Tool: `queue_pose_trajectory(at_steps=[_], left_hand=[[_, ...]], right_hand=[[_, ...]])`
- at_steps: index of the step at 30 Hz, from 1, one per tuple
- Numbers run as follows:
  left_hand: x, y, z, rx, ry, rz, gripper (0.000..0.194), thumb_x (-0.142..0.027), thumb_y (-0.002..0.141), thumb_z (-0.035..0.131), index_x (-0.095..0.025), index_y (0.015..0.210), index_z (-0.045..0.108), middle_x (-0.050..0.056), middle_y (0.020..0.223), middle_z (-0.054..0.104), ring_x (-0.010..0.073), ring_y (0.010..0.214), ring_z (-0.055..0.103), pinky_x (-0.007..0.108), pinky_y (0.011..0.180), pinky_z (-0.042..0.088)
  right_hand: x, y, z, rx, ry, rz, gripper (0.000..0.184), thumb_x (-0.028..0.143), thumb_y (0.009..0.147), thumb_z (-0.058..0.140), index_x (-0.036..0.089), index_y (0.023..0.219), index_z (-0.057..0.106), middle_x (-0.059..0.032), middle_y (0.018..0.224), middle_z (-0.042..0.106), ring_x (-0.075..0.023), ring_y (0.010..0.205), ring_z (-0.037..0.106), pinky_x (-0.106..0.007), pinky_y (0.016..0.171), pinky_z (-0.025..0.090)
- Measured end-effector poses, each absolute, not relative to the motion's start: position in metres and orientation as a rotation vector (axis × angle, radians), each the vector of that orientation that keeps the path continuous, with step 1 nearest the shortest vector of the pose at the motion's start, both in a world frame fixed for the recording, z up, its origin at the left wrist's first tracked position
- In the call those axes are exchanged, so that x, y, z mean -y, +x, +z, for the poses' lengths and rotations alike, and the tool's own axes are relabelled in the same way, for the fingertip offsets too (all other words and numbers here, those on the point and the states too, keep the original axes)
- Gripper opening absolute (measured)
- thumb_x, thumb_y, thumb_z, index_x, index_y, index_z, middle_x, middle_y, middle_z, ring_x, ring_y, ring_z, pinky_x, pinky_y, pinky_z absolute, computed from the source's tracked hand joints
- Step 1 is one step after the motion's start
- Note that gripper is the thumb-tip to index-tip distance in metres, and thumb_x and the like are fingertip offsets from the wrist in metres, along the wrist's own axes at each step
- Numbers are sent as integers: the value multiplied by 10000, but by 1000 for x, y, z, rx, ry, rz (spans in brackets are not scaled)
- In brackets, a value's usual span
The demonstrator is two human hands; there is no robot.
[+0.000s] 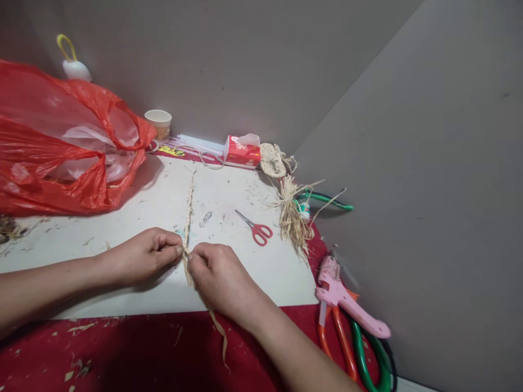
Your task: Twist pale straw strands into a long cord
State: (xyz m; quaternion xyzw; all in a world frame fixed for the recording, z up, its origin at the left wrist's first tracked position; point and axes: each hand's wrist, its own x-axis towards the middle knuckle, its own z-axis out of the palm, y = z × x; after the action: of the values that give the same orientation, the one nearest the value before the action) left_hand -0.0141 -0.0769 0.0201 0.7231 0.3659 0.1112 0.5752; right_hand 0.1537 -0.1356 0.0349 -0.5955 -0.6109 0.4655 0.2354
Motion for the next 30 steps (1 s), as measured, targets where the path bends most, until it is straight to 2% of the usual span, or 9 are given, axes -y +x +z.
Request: queue_pose_trajectory(at_steps=[3, 5, 9, 12, 16, 21, 24, 28, 30], left_hand=[[78, -13, 21, -850, 1678, 273, 280, -294, 817, 405, -152, 616, 537, -31, 543, 478, 87, 520, 392, 214, 523, 307], [79, -13, 21, -835, 1648, 277, 281, -285, 815, 407, -153, 596, 524, -19, 544, 524, 90, 517, 427, 215, 536, 335], [81, -13, 22, -754, 1541, 276, 266, -255, 810, 394, -163, 581, 493, -8, 525, 551, 102, 517, 491, 219, 538, 366], [82, -13, 23, -683, 1433, 270, 265, -236, 814, 355, -166, 601, 495, -9, 516, 550, 112, 516, 524, 227, 538, 380], [83, -12, 24, -776, 1476, 326, 267, -261, 795, 422, -162, 552, 470, -33, 509, 503, 82, 496, 448, 206, 516, 340], [83, -13, 22, -818, 1496, 324, 231, -315, 786, 476, -136, 679, 578, -11, 600, 541, 95, 557, 452, 212, 542, 348], [82, -15, 20, -823, 1477, 330, 260, -358, 793, 497, -129, 719, 597, -28, 562, 490, 79, 516, 389, 203, 512, 302], [80, -18, 24, -807, 1458, 307, 254, -354, 800, 515, -125, 742, 610, -66, 503, 381, 57, 465, 258, 199, 461, 190], [79, -18, 28, -793, 1402, 297, 231, -330, 804, 521, -125, 739, 604, -70, 495, 381, 54, 453, 246, 201, 453, 175]], right_hand=[[139, 142, 33, 1256, -1555, 1705, 256, 326, 840, 421, 166, 672, 530, 14, 518, 557, -68, 351, 441, -176, 354, 260], [143, 133, 30, 1096, -1533, 1768, 224, 330, 815, 436, 163, 696, 526, 8, 533, 582, -73, 343, 483, -162, 325, 253], [151, 119, 18, 1108, -1601, 1579, 170, 235, 790, 438, 158, 663, 522, 5, 542, 586, -73, 375, 506, -161, 357, 327], [155, 117, 11, 1256, -1631, 1386, 229, 224, 828, 398, 162, 656, 535, -11, 581, 595, -84, 423, 528, -178, 403, 370], [155, 120, 9, 1509, -1702, 1158, 294, 236, 869, 373, 181, 612, 506, -20, 552, 568, -106, 452, 511, -211, 438, 336], [161, 115, 20, 1843, -1777, 798, 268, 225, 878, 387, 193, 646, 517, -35, 599, 570, -135, 516, 467, -261, 521, 298], [180, 111, 37, 2015, -1736, 759, 225, 215, 840, 460, 199, 630, 539, -41, 598, 571, -142, 513, 455, -273, 513, 279], [199, 129, 72, 1980, -1542, 861, 170, 313, 692, 684, 225, 577, 595, -30, 571, 595, -155, 509, 483, -271, 473, 288], [194, 145, 85, 1851, -1581, 755, 129, 316, 800, 585, 239, 715, 645, -47, 675, 632, -173, 585, 522, -275, 505, 321]])
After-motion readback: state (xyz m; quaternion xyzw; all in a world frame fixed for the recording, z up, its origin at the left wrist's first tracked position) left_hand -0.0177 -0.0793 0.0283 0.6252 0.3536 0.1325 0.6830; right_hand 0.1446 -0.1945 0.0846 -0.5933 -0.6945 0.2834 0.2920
